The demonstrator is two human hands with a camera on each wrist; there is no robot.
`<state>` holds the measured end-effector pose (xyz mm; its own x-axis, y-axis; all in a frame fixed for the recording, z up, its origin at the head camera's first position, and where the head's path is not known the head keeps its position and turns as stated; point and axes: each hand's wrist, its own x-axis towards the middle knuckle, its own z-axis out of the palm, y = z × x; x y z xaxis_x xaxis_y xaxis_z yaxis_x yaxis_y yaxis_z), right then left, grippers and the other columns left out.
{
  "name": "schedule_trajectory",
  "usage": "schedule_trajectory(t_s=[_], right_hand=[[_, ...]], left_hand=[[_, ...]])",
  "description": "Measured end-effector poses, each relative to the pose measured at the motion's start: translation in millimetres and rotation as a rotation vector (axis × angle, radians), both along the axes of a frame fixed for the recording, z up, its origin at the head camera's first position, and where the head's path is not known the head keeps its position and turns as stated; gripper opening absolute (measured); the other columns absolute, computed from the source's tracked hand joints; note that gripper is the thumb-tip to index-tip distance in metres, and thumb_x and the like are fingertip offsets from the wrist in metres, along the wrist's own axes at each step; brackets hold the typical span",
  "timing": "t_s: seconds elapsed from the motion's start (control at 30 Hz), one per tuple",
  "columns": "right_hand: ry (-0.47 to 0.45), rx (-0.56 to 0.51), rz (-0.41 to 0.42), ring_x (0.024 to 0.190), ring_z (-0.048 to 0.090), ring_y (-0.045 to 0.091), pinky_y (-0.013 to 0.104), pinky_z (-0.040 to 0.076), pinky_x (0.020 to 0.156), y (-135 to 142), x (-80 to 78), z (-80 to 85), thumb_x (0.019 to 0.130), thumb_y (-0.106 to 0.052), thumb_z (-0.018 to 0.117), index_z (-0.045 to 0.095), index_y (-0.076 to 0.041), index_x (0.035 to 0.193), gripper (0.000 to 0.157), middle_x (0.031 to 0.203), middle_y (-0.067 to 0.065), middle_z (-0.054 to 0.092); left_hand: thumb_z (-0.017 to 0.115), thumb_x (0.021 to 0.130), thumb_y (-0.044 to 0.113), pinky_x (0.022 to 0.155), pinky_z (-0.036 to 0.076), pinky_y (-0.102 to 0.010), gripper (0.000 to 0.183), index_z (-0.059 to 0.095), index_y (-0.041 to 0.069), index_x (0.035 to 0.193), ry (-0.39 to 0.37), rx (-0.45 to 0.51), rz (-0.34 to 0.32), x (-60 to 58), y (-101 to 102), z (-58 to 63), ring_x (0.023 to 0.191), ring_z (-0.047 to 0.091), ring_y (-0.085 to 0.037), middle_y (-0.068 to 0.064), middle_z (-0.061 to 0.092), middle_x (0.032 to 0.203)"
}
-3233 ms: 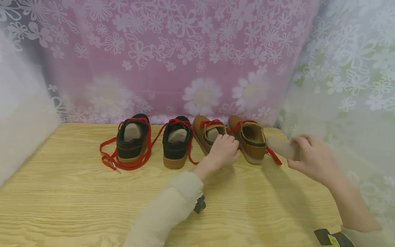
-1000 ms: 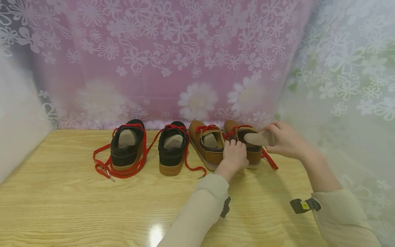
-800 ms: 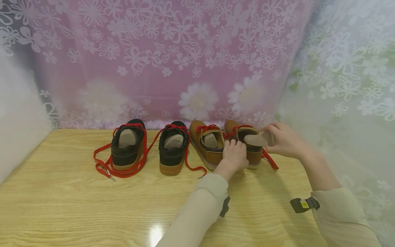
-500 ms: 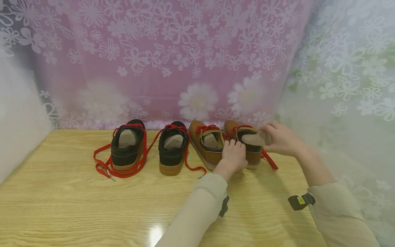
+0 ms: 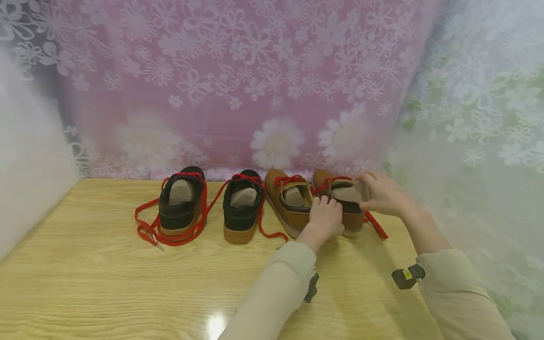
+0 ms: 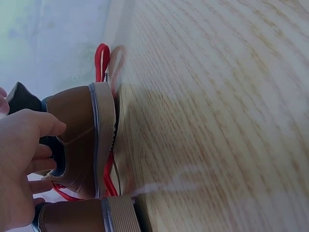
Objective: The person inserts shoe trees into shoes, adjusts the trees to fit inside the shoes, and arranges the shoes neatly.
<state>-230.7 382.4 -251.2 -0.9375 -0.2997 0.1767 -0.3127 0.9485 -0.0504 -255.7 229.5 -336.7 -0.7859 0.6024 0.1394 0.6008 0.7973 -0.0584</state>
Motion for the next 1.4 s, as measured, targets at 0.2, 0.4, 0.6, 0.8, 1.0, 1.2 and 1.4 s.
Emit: schedule_trajectory(t_s=[0.2, 0.4, 0.6, 0.8, 1.0, 1.2, 1.4], right_hand=[[-0.017, -0.011, 0.005, 0.111, 0.043, 0.045, 0.057, 0.034, 0.090, -1.4, -6.5, -2.3, 0.072, -0.012, 0.072, 0.047, 0.006, 0.124, 0.061, 0.123, 0.026, 0.047], [-0.018, -0.017, 0.012, 0.109, 0.044, 0.044, 0.056, 0.036, 0.089, -0.5, -12.6, -4.6, 0.072, -0.011, 0.072, 0.047, 0.007, 0.125, 0.062, 0.121, 0.026, 0.049], [-0.013, 0.004, 0.005, 0.110, 0.043, 0.045, 0.056, 0.034, 0.091, 0.0, -14.5, -5.9, 0.072, -0.013, 0.072, 0.047, 0.007, 0.124, 0.061, 0.120, 0.027, 0.050], [-0.012, 0.010, 0.004, 0.109, 0.044, 0.045, 0.056, 0.034, 0.091, -0.5, -16.2, -5.8, 0.072, -0.014, 0.072, 0.049, 0.007, 0.123, 0.060, 0.118, 0.027, 0.051], [-0.031, -0.002, -0.010, 0.109, 0.045, 0.045, 0.057, 0.035, 0.090, -1.9, -18.4, -5.4, 0.073, -0.014, 0.072, 0.048, 0.007, 0.124, 0.060, 0.119, 0.027, 0.051], [-0.053, -0.017, -0.028, 0.110, 0.043, 0.046, 0.057, 0.034, 0.091, -3.3, -19.5, -6.5, 0.074, -0.014, 0.072, 0.047, 0.007, 0.125, 0.060, 0.120, 0.027, 0.050], [-0.058, -0.013, -0.044, 0.113, 0.041, 0.047, 0.058, 0.033, 0.092, -5.5, -22.7, -7.8, 0.075, -0.017, 0.072, 0.048, 0.007, 0.125, 0.061, 0.122, 0.027, 0.048]], left_hand=[[0.052, 0.088, 0.049, 0.092, 0.026, -0.033, 0.044, 0.051, 0.028, 0.126, 0.006, -0.021, 0.013, -0.5, 0.1, -1.5, 0.110, 0.037, -0.013, 0.011, 0.048, 0.118], [0.052, 0.088, 0.049, 0.092, 0.026, -0.032, 0.043, 0.051, 0.028, 0.125, 0.011, -0.033, 0.012, 0.3, -0.7, 0.6, 0.110, 0.038, -0.012, 0.012, 0.048, 0.118], [0.053, 0.087, 0.049, 0.091, 0.026, -0.032, 0.042, 0.052, 0.027, 0.123, 0.023, -0.024, 0.009, 0.6, -0.2, 0.0, 0.109, 0.038, -0.012, 0.012, 0.049, 0.116], [0.053, 0.086, 0.052, 0.092, 0.025, -0.033, 0.045, 0.051, 0.028, 0.125, 0.021, -0.033, 0.009, -0.1, 0.8, -1.7, 0.111, 0.037, -0.012, 0.012, 0.049, 0.118], [0.053, 0.086, 0.051, 0.093, 0.025, -0.033, 0.047, 0.050, 0.028, 0.127, 0.007, -0.034, 0.009, -1.1, 0.4, -1.4, 0.111, 0.038, -0.012, 0.012, 0.048, 0.119], [0.052, 0.087, 0.050, 0.094, 0.025, -0.033, 0.047, 0.049, 0.028, 0.129, -0.008, -0.048, 0.002, -0.3, -0.3, -0.2, 0.112, 0.037, -0.012, 0.012, 0.048, 0.122], [0.051, 0.088, 0.050, 0.095, 0.024, -0.033, 0.047, 0.048, 0.029, 0.130, -0.007, -0.060, 0.011, -0.4, -1.1, 1.5, 0.113, 0.037, -0.012, 0.013, 0.047, 0.124]])
